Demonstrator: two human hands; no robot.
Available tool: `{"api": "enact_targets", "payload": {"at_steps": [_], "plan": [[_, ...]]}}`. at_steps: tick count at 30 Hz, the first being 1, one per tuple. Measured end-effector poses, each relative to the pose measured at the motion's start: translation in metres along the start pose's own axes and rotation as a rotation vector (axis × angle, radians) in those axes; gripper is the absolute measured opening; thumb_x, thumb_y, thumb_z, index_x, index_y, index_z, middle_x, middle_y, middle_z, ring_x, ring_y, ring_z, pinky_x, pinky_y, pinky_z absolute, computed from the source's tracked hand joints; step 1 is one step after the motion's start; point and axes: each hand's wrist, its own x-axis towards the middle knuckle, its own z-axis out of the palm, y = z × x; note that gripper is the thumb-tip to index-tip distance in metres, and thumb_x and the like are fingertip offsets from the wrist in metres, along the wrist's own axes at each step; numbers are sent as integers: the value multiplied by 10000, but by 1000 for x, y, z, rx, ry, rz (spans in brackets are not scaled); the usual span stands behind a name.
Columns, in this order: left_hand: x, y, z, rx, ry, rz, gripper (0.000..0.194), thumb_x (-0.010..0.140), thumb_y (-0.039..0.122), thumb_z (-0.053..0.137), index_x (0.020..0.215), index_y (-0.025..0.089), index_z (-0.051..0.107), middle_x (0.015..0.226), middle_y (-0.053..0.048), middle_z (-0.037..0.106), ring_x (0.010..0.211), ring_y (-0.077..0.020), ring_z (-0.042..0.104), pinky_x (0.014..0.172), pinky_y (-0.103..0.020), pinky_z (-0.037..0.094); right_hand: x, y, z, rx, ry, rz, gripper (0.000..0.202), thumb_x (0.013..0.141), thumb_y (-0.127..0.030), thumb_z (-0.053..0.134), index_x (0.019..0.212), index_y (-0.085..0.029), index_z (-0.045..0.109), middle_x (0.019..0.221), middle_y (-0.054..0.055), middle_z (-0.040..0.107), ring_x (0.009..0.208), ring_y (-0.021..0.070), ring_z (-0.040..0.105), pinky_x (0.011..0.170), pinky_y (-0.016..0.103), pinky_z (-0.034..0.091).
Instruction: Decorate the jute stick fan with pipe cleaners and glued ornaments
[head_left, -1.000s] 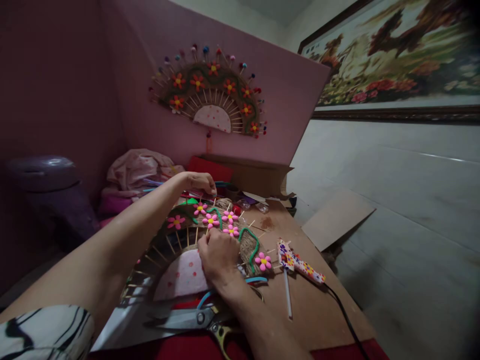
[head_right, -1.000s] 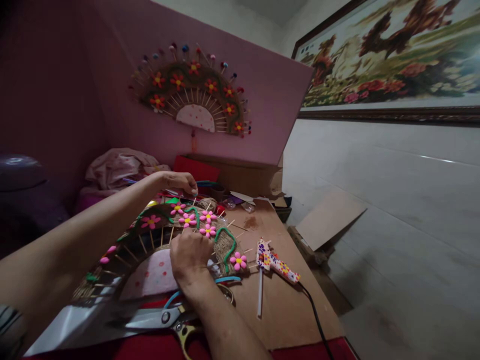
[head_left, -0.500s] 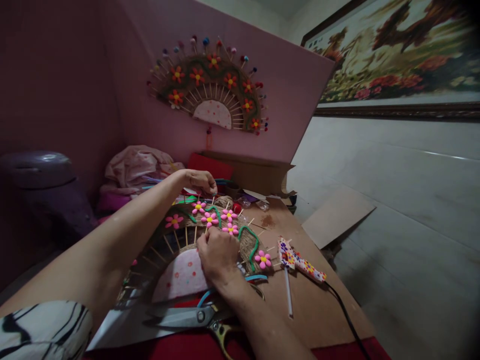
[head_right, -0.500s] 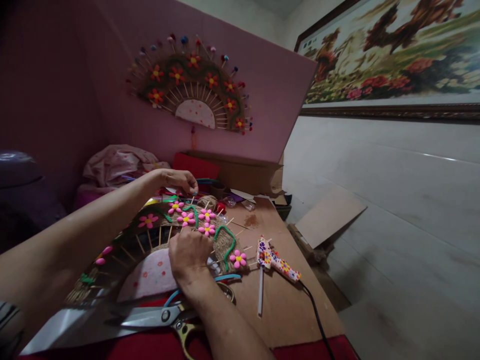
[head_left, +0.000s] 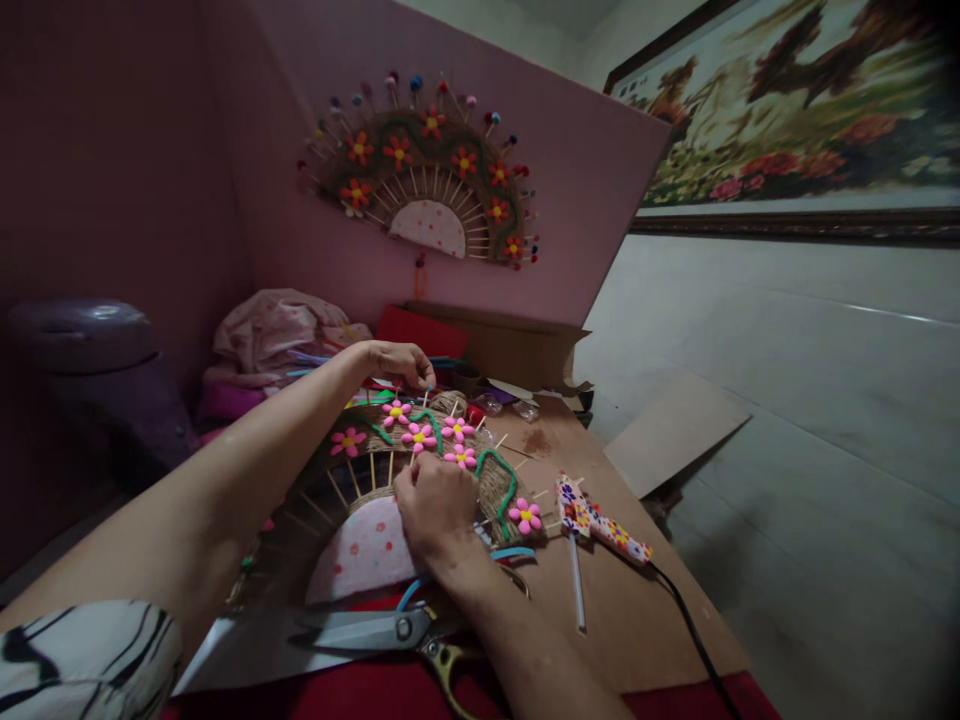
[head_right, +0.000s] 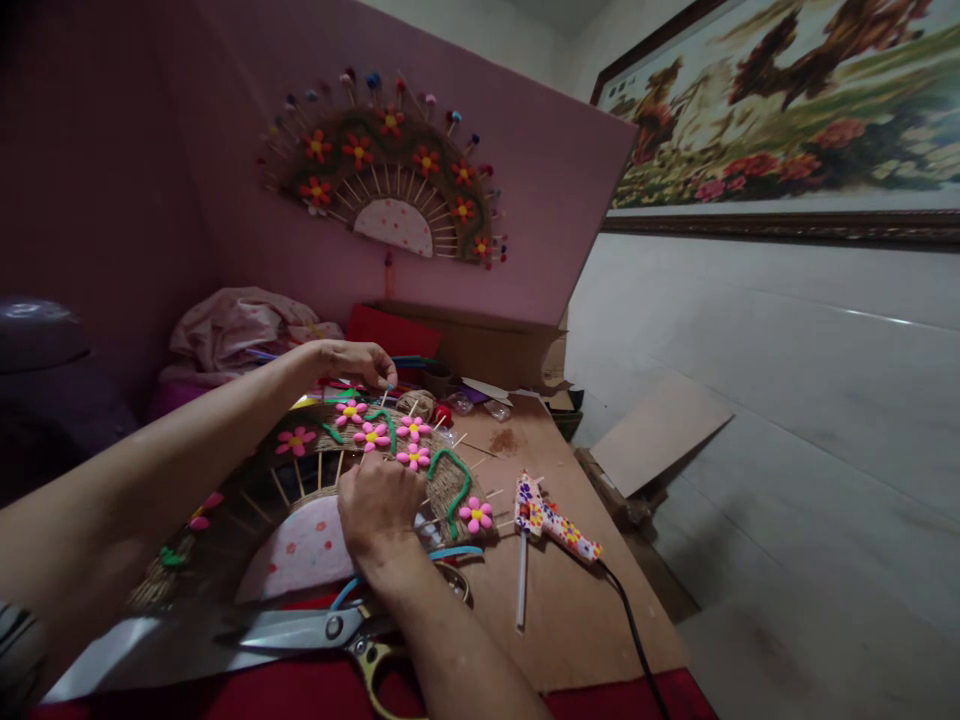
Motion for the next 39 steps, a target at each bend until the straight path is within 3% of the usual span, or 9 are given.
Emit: {"api": "enact_targets", "payload": {"at_steps": [39], "plan": [[2, -2, 2, 63, -19, 24, 193, 494, 129, 696, 682, 144, 656, 582, 12, 618, 524, -82, 497, 525, -190, 381, 1, 0, 1, -11, -17, 20, 222, 789, -280, 471, 803, -196, 676, 739, 76, 709, 685, 213, 657, 592, 284, 405]]}}
